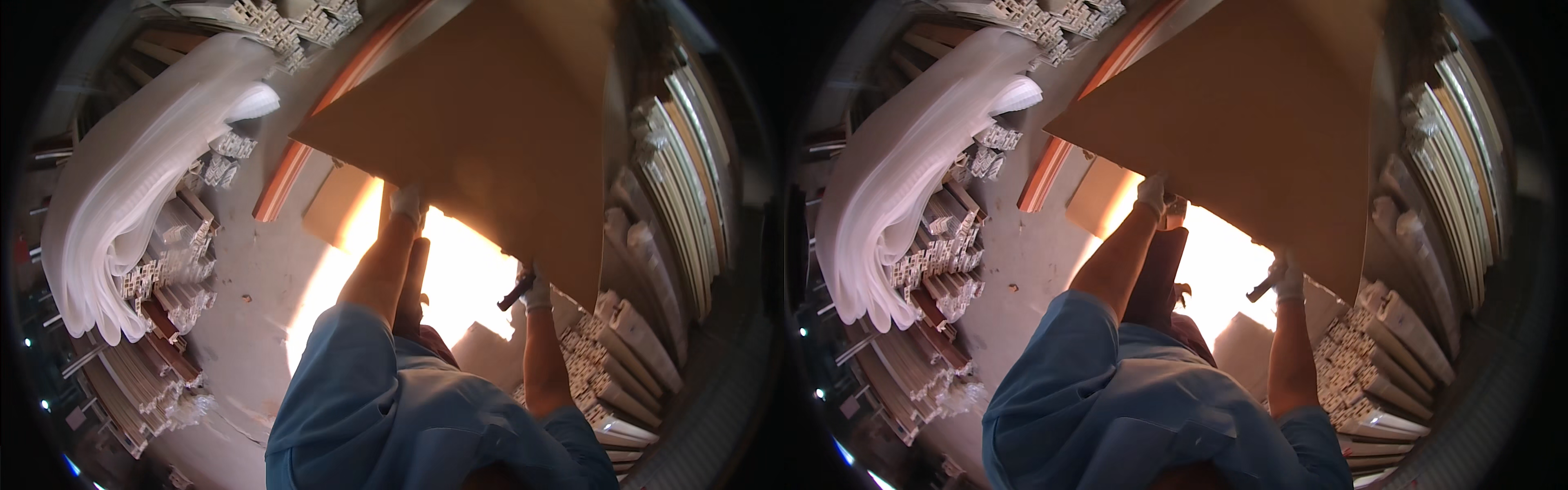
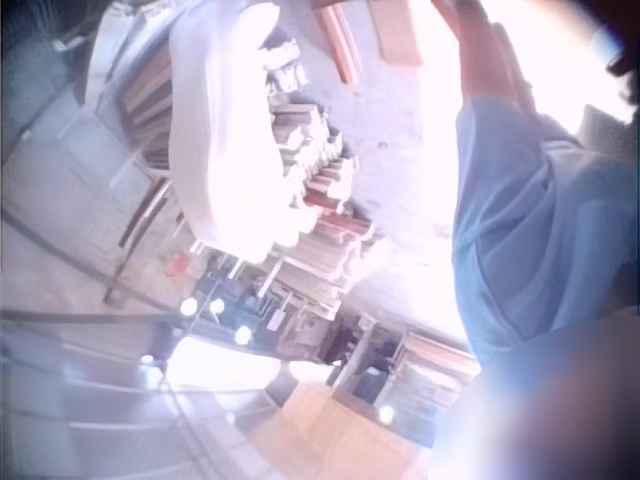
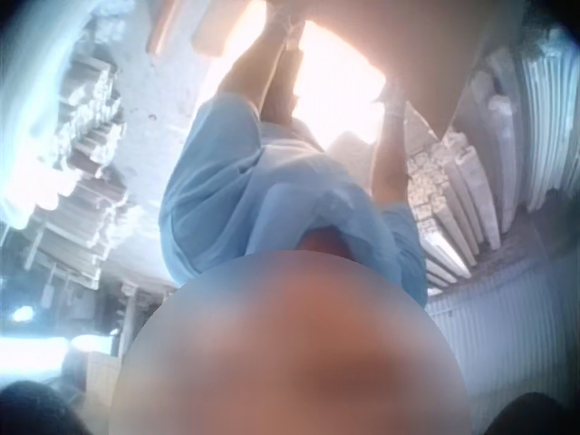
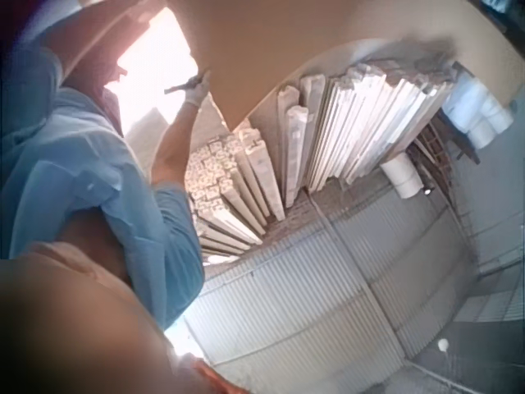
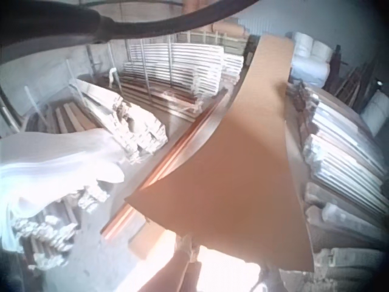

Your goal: The person uses a utility knife to cut a large sheet of brown cardboard on the floor. They repeatedly position the sheet, score it, and tear it into smaller pieces, then stack the cut pieces.

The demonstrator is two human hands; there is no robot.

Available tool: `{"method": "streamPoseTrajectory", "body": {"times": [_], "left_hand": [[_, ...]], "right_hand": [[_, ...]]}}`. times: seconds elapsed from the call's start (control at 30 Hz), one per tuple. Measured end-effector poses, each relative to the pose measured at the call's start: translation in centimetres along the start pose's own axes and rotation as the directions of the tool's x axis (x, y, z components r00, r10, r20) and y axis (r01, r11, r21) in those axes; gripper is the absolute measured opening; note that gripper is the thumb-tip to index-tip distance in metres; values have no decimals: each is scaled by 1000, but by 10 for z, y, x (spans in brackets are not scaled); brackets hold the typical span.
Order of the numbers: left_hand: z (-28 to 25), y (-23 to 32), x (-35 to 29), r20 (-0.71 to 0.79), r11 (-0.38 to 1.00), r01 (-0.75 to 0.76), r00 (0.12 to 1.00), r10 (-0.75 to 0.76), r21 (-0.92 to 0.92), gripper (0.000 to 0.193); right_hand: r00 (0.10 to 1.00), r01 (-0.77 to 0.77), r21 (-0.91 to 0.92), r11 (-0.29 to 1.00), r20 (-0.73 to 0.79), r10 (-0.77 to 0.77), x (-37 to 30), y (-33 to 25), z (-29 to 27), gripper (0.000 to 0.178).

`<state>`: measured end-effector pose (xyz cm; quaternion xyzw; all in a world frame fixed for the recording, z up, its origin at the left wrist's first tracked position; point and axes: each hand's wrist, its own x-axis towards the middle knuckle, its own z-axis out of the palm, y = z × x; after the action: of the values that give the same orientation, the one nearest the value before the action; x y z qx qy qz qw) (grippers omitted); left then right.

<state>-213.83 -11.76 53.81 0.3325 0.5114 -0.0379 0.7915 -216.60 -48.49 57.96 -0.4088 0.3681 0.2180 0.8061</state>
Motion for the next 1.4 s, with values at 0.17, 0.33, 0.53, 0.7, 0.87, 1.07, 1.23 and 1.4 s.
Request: {"method": "streamPoseTrajectory", "body": {"times": [0.17, 0.33, 0.53, 0.7, 0.87, 1.07, 1.23, 1.4], "left_hand": [[-38, -40, -13, -66, 992, 18, 998, -9, 127, 25], [-95, -117, 29, -176, 993, 112, 977, -118, -41, 14], [-192, -174, 132, -130, 969, 221, 970, -207, 108, 20], [-278, -209, 211, -258, 977, 160, 959, -119, 143, 19], [-348, -174, 276, -162, 979, 166, 976, -146, 118, 9], [-374, -197, 270, -312, 973, 223, 929, -197, 50, 11], [-391, -223, 277, -277, 964, 246, 938, -210, 102, 11], [-418, -267, 301, -357, 930, 260, 921, -157, 259, 29]], "right_hand": [[989, 14, 52, 999, -145, -6, 2, 67, -59, 15], [942, 37, 244, 969, -333, 47, 39, 151, -111, 17], [878, 63, 143, 988, -478, 14, 109, 290, -162, 20], [831, 27, 178, 984, -551, 77, 153, 391, -172, 22], [801, 16, 245, 969, -583, 134, 172, 435, -165, 16], [770, -10, 177, 984, -627, 120, 186, 450, -193, 22], [592, 18, 203, 979, -791, 153, 203, 496, -234, 24], [598, -122, 82, 989, -789, 139, 221, 522, -272, 27]]}}
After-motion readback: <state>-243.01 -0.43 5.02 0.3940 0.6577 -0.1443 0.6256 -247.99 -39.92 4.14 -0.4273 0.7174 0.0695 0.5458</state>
